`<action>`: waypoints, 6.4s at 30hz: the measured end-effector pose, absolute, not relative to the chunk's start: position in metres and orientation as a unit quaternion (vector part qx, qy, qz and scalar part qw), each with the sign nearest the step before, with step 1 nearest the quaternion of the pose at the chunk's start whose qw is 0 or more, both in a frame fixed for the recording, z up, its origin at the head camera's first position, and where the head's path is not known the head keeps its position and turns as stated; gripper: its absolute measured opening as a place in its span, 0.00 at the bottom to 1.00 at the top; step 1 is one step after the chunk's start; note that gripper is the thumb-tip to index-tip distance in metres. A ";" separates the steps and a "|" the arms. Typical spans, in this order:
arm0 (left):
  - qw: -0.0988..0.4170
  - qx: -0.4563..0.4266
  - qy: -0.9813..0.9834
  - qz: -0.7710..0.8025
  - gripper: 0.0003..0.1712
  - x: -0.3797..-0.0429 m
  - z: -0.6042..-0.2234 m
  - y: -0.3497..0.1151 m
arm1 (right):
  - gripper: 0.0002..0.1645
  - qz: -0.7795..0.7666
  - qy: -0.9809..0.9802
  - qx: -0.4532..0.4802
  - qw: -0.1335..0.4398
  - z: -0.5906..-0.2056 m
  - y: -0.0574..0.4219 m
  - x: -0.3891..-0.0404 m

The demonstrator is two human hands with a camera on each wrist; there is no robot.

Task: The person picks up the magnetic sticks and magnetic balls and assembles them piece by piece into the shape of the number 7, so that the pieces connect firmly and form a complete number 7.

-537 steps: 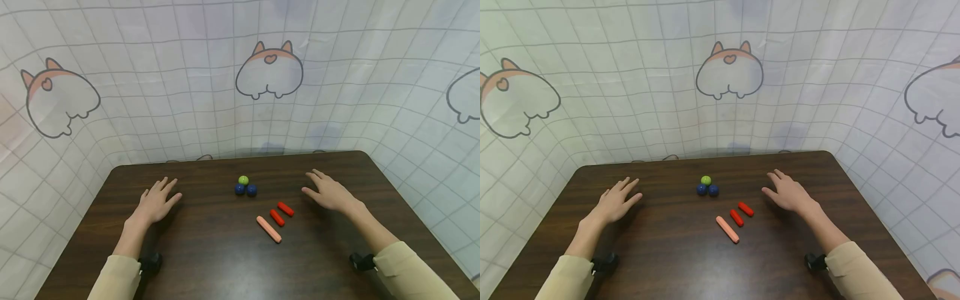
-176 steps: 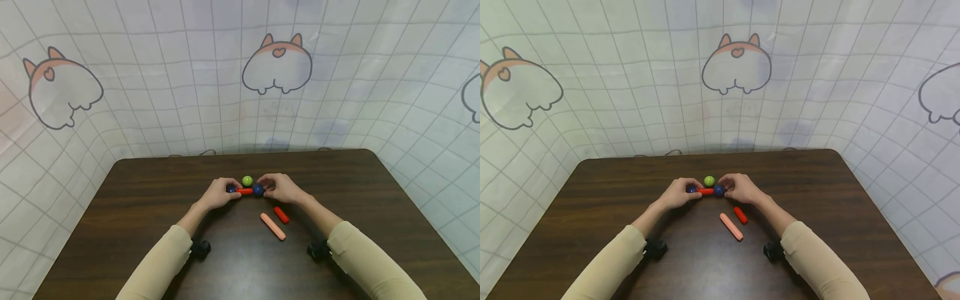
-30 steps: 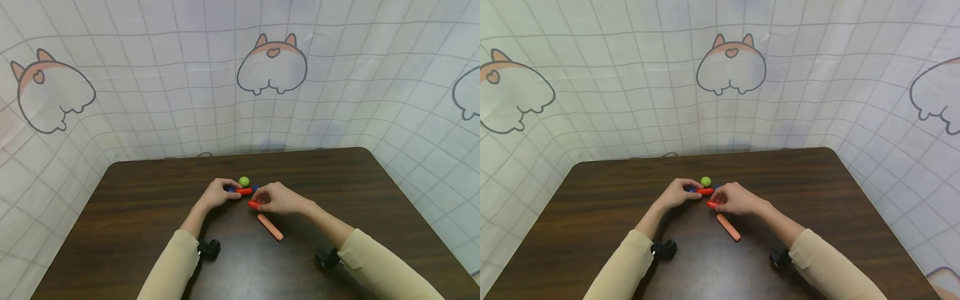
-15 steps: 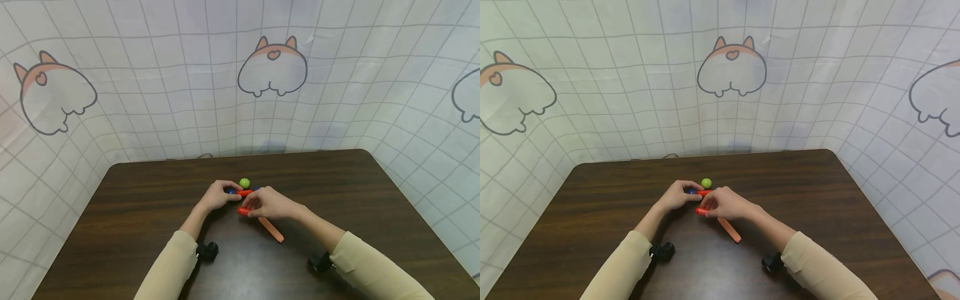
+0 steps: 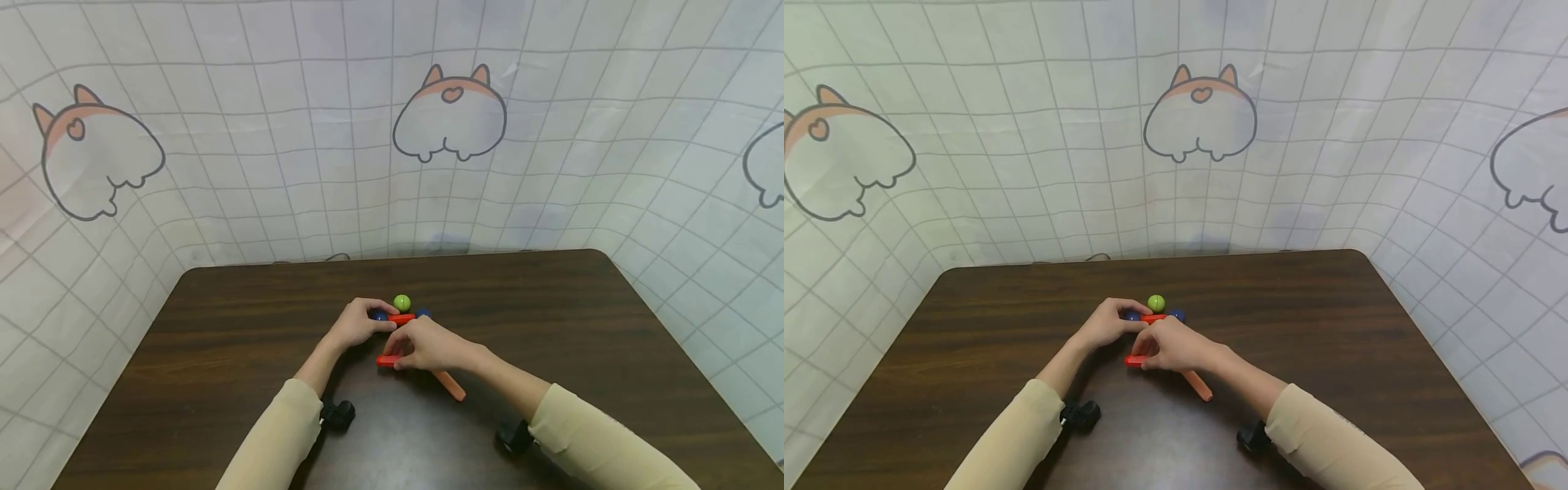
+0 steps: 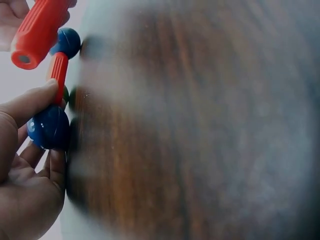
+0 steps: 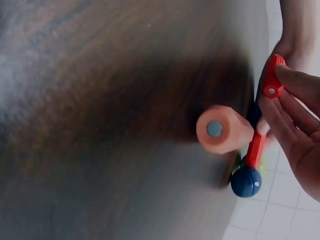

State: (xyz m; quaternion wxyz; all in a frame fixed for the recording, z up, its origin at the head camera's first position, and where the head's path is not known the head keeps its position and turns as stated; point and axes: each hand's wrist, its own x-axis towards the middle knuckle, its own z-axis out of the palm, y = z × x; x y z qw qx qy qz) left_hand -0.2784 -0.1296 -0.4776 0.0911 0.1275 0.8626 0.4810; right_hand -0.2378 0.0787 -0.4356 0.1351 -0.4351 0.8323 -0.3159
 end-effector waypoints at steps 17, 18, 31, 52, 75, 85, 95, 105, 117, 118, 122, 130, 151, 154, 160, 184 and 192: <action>0.095 0.118 0.863 0.482 0.13 -0.278 -0.477 -0.128 | 0.09 -0.310 0.820 -0.457 0.149 -0.442 0.070 -0.226; 0.096 0.117 0.863 0.482 0.12 -0.278 -0.478 -0.128 | 0.09 -0.310 0.820 -0.457 0.150 -0.441 0.069 -0.225; 0.090 0.119 0.861 0.486 0.12 -0.277 -0.477 -0.126 | 0.10 -0.287 0.826 -0.458 0.159 -0.446 0.067 -0.223; 0.093 0.118 0.862 0.484 0.12 -0.277 -0.477 -0.125 | 0.14 -0.337 0.814 -0.452 0.140 -0.436 0.090 -0.227; 0.100 0.121 0.853 0.498 0.11 -0.276 -0.476 -0.126 | 0.16 -0.345 0.855 -0.370 0.110 -0.439 0.137 -0.229; 0.106 0.121 0.856 0.492 0.12 -0.277 -0.476 -0.126 | 0.21 -0.340 0.869 -0.331 0.140 -0.445 0.147 -0.227; 0.099 0.121 0.857 0.491 0.11 -0.277 -0.477 -0.126 | 0.26 -0.347 0.863 -0.327 0.165 -0.450 0.149 -0.222; 0.100 0.117 0.860 0.487 0.12 -0.276 -0.480 -0.127 | 0.26 -0.336 0.865 -0.327 0.176 -0.451 0.148 -0.220; 0.099 0.110 0.863 0.483 0.12 -0.276 -0.480 -0.126 | 0.14 -0.333 0.861 -0.339 0.182 -0.450 0.146 -0.220; 0.098 0.109 0.863 0.482 0.11 -0.276 -0.480 -0.126 | 0.14 -0.335 0.860 -0.340 0.184 -0.450 0.146 -0.220; 0.095 0.110 0.867 0.477 0.11 -0.277 -0.480 -0.126 | 0.14 -0.334 0.863 -0.330 0.186 -0.449 0.146 -0.220; 0.096 0.113 0.867 0.475 0.11 -0.277 -0.478 -0.126 | 0.17 -0.369 0.858 -0.295 0.201 -0.450 0.148 -0.225; 0.102 0.113 0.861 0.485 0.12 -0.278 -0.478 -0.127 | 0.25 -0.520 0.793 -0.166 0.271 -0.455 0.148 -0.236; 0.102 0.115 0.862 0.484 0.12 -0.278 -0.478 -0.127 | 0.27 -0.523 0.793 -0.158 0.268 -0.455 0.146 -0.238; 0.104 0.116 0.858 0.489 0.12 -0.278 -0.478 -0.128 | 0.28 -0.536 0.793 -0.133 0.256 -0.457 0.142 -0.239; 0.101 0.114 0.866 0.475 0.11 -0.276 -0.476 -0.125 | 0.27 -0.583 0.777 -0.073 0.224 -0.459 0.128 -0.238; 0.100 0.115 0.869 0.470 0.11 -0.277 -0.476 -0.125 | 0.23 -0.608 0.761 -0.050 0.222 -0.461 0.125 -0.237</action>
